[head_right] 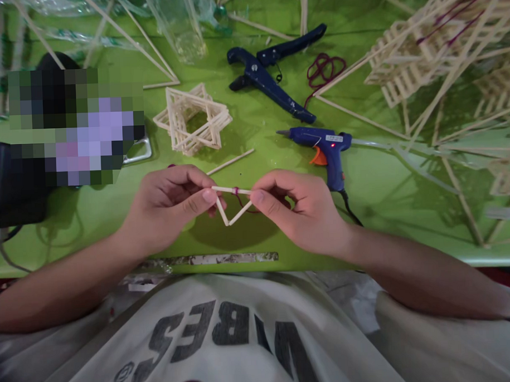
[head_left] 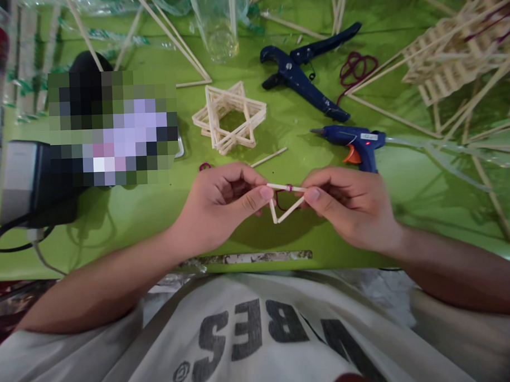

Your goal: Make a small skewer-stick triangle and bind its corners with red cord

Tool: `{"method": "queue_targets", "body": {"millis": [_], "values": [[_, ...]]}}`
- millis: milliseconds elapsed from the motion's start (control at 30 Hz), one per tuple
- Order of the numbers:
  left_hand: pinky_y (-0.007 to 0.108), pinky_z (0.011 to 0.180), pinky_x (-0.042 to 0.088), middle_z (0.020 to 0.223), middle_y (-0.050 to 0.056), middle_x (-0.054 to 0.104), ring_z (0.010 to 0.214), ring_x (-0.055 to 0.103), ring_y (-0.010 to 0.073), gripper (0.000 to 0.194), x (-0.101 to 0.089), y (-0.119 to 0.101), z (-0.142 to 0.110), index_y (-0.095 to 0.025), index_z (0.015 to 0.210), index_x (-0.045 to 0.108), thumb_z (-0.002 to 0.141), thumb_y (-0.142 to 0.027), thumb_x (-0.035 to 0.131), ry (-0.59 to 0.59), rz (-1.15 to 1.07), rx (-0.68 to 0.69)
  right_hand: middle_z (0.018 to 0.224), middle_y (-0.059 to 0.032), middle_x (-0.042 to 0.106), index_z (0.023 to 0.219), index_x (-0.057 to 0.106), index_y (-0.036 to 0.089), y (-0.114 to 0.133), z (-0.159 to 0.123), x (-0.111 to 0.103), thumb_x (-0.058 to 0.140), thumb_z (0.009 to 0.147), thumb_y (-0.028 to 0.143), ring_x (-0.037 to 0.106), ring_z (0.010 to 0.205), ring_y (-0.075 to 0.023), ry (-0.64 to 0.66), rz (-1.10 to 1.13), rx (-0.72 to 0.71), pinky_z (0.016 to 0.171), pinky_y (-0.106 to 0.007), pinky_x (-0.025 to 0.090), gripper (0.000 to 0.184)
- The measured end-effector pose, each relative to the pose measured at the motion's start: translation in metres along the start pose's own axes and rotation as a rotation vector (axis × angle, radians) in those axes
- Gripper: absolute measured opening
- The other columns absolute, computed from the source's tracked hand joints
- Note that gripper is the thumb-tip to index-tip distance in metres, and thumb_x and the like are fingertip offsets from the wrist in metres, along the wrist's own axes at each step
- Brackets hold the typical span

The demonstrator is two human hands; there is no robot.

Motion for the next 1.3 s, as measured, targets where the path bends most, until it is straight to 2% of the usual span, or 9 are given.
{"method": "queue_targets", "body": {"millis": [100, 267, 367, 500, 700, 833, 1000, 1133, 1300], "values": [[0.024, 0.063, 0.060, 0.085, 0.004, 0.084, 0.071, 0.074, 0.0141, 0.024, -0.002, -0.007, -0.003, -0.019, 0.094, 0.083, 0.097, -0.037, 0.098, -0.035, 0.098, 0.093, 0.085, -0.0017, 0.081, 0.110, 0.085, 0.026, 0.003, 0.000, -0.004, 0.084, 0.109, 0.031, 0.065, 0.063, -0.0137, -0.050, -0.039, -0.065, 0.052, -0.031, 0.045, 0.006], [0.027, 0.065, 0.060, 0.087, 0.005, 0.084, 0.074, 0.074, 0.0155, 0.009, -0.002, -0.014, -0.011, -0.021, 0.100, 0.087, 0.104, -0.029, 0.088, -0.046, 0.275, 0.226, 0.085, -0.0025, 0.077, 0.109, 0.084, 0.026, 0.011, -0.001, -0.002, 0.084, 0.104, 0.025, 0.066, 0.067, -0.0162, -0.015, -0.099, -0.167, 0.055, -0.034, 0.049, 0.005], [0.029, 0.068, 0.062, 0.088, 0.005, 0.084, 0.075, 0.075, 0.0167, 0.009, -0.001, -0.015, -0.013, -0.022, 0.102, 0.087, 0.107, -0.029, 0.083, -0.039, 0.319, 0.249, 0.083, -0.0010, 0.073, 0.108, 0.083, 0.026, 0.014, -0.004, 0.000, 0.088, 0.099, 0.022, 0.060, 0.063, -0.0144, -0.019, -0.147, -0.200, 0.051, -0.034, 0.044, 0.011], [0.027, 0.064, 0.061, 0.085, 0.004, 0.085, 0.072, 0.075, 0.0159, 0.009, 0.002, -0.019, -0.013, -0.022, 0.099, 0.085, 0.106, -0.027, 0.084, -0.043, 0.331, 0.282, 0.081, -0.0015, 0.065, 0.110, 0.078, 0.026, 0.013, -0.008, -0.001, 0.095, 0.096, 0.031, 0.054, 0.064, -0.0164, -0.085, -0.257, -0.218, 0.052, -0.038, 0.041, 0.023], [0.026, 0.068, 0.063, 0.090, 0.004, 0.088, 0.076, 0.080, 0.0150, 0.004, 0.006, -0.025, -0.019, -0.021, 0.101, 0.085, 0.105, -0.021, 0.086, -0.063, 0.366, 0.403, 0.078, 0.0023, 0.059, 0.098, 0.067, 0.027, 0.017, -0.015, -0.004, 0.097, 0.090, 0.028, 0.050, 0.063, -0.0144, -0.209, -0.358, -0.257, 0.055, -0.037, 0.038, 0.031], [0.024, 0.070, 0.064, 0.090, 0.004, 0.088, 0.077, 0.083, 0.0145, 0.009, 0.011, -0.031, -0.023, -0.021, 0.104, 0.083, 0.101, -0.019, 0.091, -0.036, 0.390, 0.542, 0.075, 0.0032, 0.065, 0.095, 0.068, 0.028, 0.019, -0.016, -0.005, 0.097, 0.091, 0.027, 0.051, 0.058, -0.0130, -0.232, -0.397, -0.252, 0.052, -0.036, 0.038, 0.030], [0.024, 0.078, 0.068, 0.095, 0.005, 0.089, 0.085, 0.086, 0.0165, 0.012, 0.022, -0.041, -0.028, -0.022, 0.106, 0.081, 0.101, -0.015, 0.089, 0.041, 0.528, 0.685, 0.075, 0.0020, 0.074, 0.094, 0.071, 0.029, 0.019, -0.015, -0.001, 0.093, 0.094, 0.022, 0.062, 0.057, -0.0144, -0.174, -0.420, -0.227, 0.051, -0.036, 0.045, 0.023], [0.027, 0.077, 0.068, 0.097, 0.006, 0.090, 0.083, 0.086, 0.0179, 0.013, 0.028, -0.041, -0.030, -0.026, 0.105, 0.082, 0.100, -0.018, 0.090, 0.130, 0.576, 0.723, 0.076, 0.0024, 0.077, 0.096, 0.074, 0.030, 0.018, -0.014, 0.002, 0.087, 0.096, 0.018, 0.065, 0.057, -0.0149, -0.156, -0.363, -0.200, 0.053, -0.035, 0.050, 0.017], [0.032, 0.077, 0.068, 0.100, 0.005, 0.090, 0.082, 0.085, 0.0212, 0.014, 0.027, -0.036, -0.029, -0.032, 0.105, 0.084, 0.098, -0.024, 0.092, 0.164, 0.538, 0.704, 0.074, 0.0014, 0.074, 0.093, 0.073, 0.031, 0.022, -0.013, 0.003, 0.082, 0.098, 0.019, 0.064, 0.057, -0.0171, -0.170, -0.295, -0.233, 0.053, -0.038, 0.052, 0.016]]}}
Point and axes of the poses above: each hand's wrist, its own z-axis towards the middle knuckle, its own x-axis out of the palm, y = z × x, the point moved 8 cm from there along z, towards the middle knuckle
